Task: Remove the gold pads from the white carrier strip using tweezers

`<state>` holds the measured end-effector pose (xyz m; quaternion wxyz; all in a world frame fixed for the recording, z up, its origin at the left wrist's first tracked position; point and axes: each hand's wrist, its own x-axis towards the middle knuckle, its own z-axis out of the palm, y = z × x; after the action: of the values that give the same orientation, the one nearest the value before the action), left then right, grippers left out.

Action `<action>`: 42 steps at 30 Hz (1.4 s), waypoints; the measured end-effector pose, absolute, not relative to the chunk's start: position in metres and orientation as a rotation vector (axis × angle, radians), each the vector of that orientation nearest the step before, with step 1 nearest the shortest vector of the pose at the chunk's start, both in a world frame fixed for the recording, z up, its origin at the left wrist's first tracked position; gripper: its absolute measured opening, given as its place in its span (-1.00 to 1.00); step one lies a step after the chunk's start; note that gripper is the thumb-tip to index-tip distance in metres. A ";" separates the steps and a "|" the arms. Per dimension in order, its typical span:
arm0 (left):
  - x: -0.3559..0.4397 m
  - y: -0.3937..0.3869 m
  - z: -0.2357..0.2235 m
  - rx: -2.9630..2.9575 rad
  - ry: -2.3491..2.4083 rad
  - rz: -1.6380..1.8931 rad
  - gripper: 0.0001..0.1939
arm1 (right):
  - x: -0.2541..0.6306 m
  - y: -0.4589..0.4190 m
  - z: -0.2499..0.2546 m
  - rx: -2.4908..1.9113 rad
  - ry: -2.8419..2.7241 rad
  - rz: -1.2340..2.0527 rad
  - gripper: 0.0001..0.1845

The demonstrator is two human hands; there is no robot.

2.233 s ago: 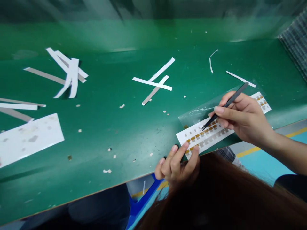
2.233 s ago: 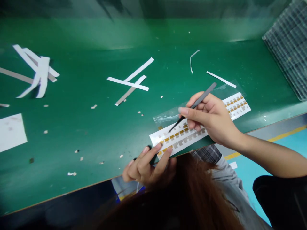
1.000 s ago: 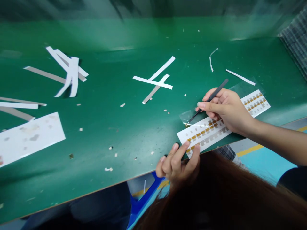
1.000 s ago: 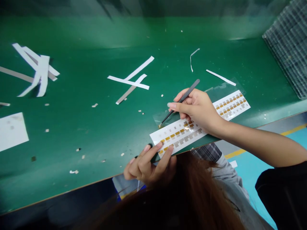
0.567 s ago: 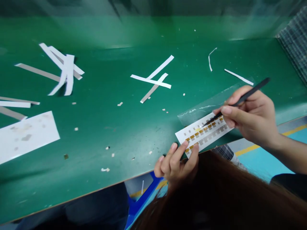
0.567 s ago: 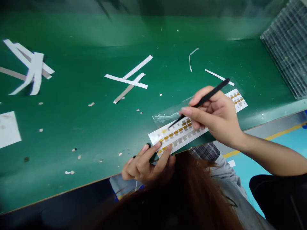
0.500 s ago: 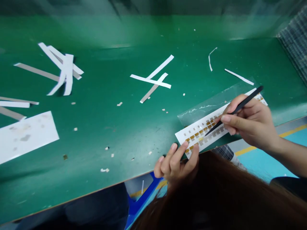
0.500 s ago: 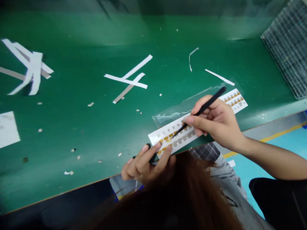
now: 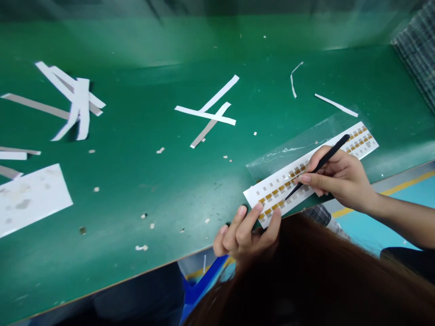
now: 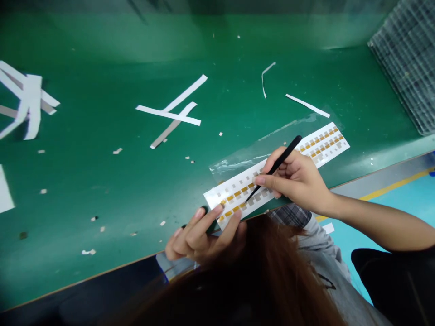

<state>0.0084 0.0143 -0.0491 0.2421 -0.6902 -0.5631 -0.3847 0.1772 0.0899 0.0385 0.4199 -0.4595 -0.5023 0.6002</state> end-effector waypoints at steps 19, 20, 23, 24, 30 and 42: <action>0.006 0.014 -0.050 -1.917 -1.514 -1.097 -0.74 | 0.179 0.090 0.039 -1.175 -1.234 1.527 -0.77; 0.006 0.014 -0.050 -1.911 -1.518 -1.098 -0.74 | 0.179 0.090 0.039 -1.175 -1.233 1.524 -0.77; 0.007 0.014 -0.050 -1.916 -1.515 -1.091 -0.73 | 0.179 0.090 0.039 -1.204 -1.231 1.519 -0.77; 0.007 0.015 -0.050 -1.921 -1.513 -1.084 -0.73 | 0.179 0.091 0.040 -1.215 -1.229 1.522 -0.77; 0.010 0.015 -0.048 -1.865 -1.562 -1.112 -0.78 | 0.177 0.092 0.042 -1.215 -1.229 1.548 -0.73; 0.007 0.015 -0.052 -1.889 -1.541 -1.110 -0.75 | 0.177 0.092 0.042 -1.221 -1.231 1.535 -0.75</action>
<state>0.0072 0.0147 -0.0517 0.2296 -0.6864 -0.5598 -0.4034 0.1767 0.0917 0.0419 0.4013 -0.4828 -0.4869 0.6073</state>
